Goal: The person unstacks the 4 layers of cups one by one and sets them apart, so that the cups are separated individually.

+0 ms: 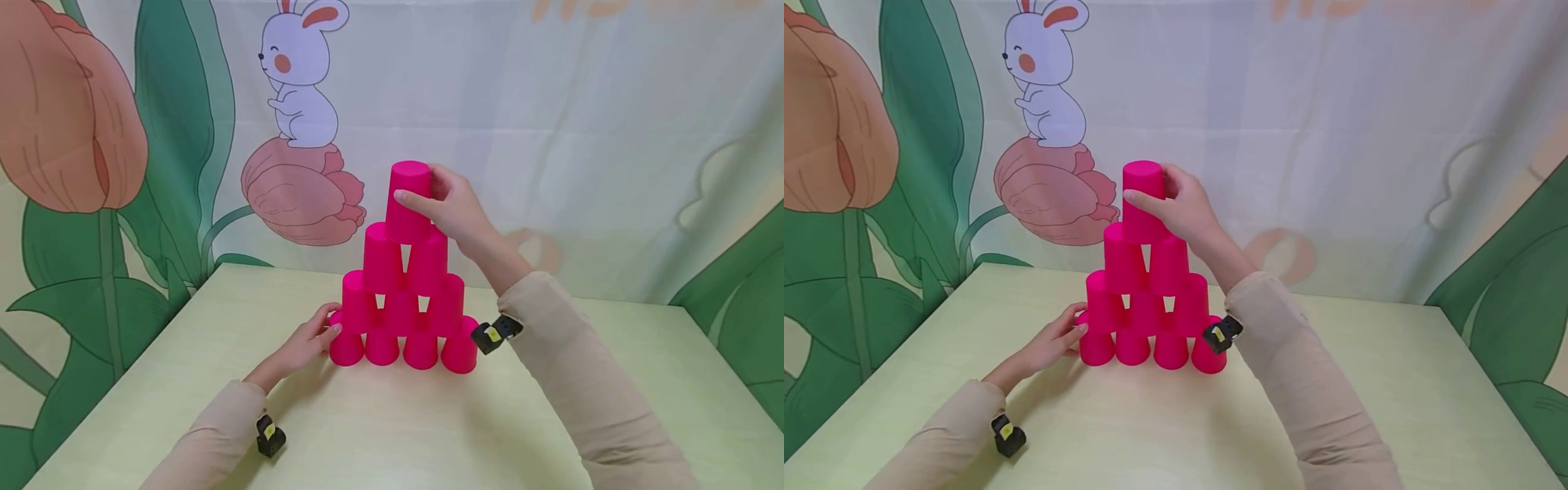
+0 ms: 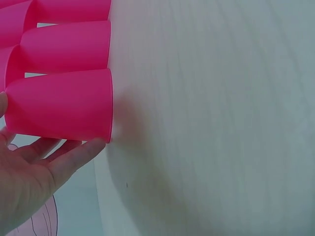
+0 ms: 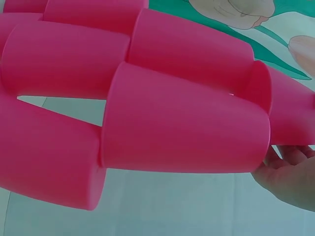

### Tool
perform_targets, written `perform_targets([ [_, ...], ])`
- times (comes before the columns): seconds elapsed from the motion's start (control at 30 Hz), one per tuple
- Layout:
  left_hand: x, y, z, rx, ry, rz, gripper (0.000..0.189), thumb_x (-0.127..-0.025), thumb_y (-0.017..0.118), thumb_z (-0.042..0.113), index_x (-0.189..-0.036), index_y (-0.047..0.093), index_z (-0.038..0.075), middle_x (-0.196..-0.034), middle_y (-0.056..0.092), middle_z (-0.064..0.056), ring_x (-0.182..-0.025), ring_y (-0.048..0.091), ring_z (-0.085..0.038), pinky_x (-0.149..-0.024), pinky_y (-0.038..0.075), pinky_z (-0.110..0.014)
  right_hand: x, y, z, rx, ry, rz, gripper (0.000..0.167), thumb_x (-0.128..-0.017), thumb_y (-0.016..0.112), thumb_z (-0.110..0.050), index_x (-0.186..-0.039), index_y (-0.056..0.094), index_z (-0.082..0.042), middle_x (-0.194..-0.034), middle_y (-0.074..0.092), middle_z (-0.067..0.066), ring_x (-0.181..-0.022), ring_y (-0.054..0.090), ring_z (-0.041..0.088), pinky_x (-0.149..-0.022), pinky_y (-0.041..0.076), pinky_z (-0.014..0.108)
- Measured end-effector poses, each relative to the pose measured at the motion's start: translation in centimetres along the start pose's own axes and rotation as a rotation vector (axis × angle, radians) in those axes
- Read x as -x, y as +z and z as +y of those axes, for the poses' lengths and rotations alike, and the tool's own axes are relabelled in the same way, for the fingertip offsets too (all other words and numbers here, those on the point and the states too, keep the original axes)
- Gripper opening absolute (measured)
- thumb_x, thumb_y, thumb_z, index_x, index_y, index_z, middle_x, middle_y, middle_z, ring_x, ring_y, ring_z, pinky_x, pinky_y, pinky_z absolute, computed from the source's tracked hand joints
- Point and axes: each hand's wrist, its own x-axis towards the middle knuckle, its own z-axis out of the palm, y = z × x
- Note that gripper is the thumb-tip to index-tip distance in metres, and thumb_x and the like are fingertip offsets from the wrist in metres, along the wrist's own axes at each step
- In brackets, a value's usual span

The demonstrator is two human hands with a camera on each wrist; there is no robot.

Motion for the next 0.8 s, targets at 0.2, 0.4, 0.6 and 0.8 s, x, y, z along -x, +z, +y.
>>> perform_targets([
  [0.2,0.0,0.1,0.0,-0.007,0.003,-0.001,0.045,-0.096,0.045,0.022,-0.137,0.027,0.017,-0.125,0.046,-0.016,-0.111,0.047,-0.034,-0.08,0.049,-0.043,0.5,-0.3,-0.4,0.008,-0.036,0.01,0.045,-0.083,0.066,-0.022,-0.123,0.05,-0.01,-0.108,0.057,0.008,-0.095,0.056,0.023,-0.078,0.048,0.036],
  [0.4,0.1,0.0,0.1,-0.039,0.002,-0.004,0.043,-0.096,0.045,0.021,-0.135,0.028,0.016,-0.126,0.045,-0.015,-0.113,0.046,-0.034,-0.082,0.047,-0.045,1.7,-0.9,-1.0,0.025,-0.079,0.057,0.045,-0.083,0.066,-0.022,-0.123,0.05,-0.009,-0.108,0.057,0.008,-0.095,0.055,0.022,-0.08,0.048,0.035],
  [0.6,0.5,-0.2,1.2,-0.036,-0.009,-0.017,0.042,-0.096,0.045,0.019,-0.134,0.028,0.014,-0.127,0.044,-0.017,-0.113,0.045,-0.036,-0.082,0.047,-0.048,3.5,-1.6,-1.4,-0.002,-0.109,0.069,0.044,-0.083,0.066,-0.021,-0.122,0.05,-0.008,-0.107,0.057,0.009,-0.093,0.057,0.024,-0.077,0.049,0.033],
  [0.8,1.7,-0.2,3.5,-0.024,-0.027,-0.03,0.041,-0.096,0.044,0.014,-0.133,0.027,0.008,-0.127,0.043,-0.021,-0.114,0.044,-0.039,-0.085,0.044,-0.051,5.4,-2.1,-1.8,-0.074,-0.136,0.069,0.041,-0.083,0.065,-0.016,-0.12,0.05,-0.006,-0.105,0.057,0.012,-0.092,0.056,0.025,-0.076,0.05,0.03],
])
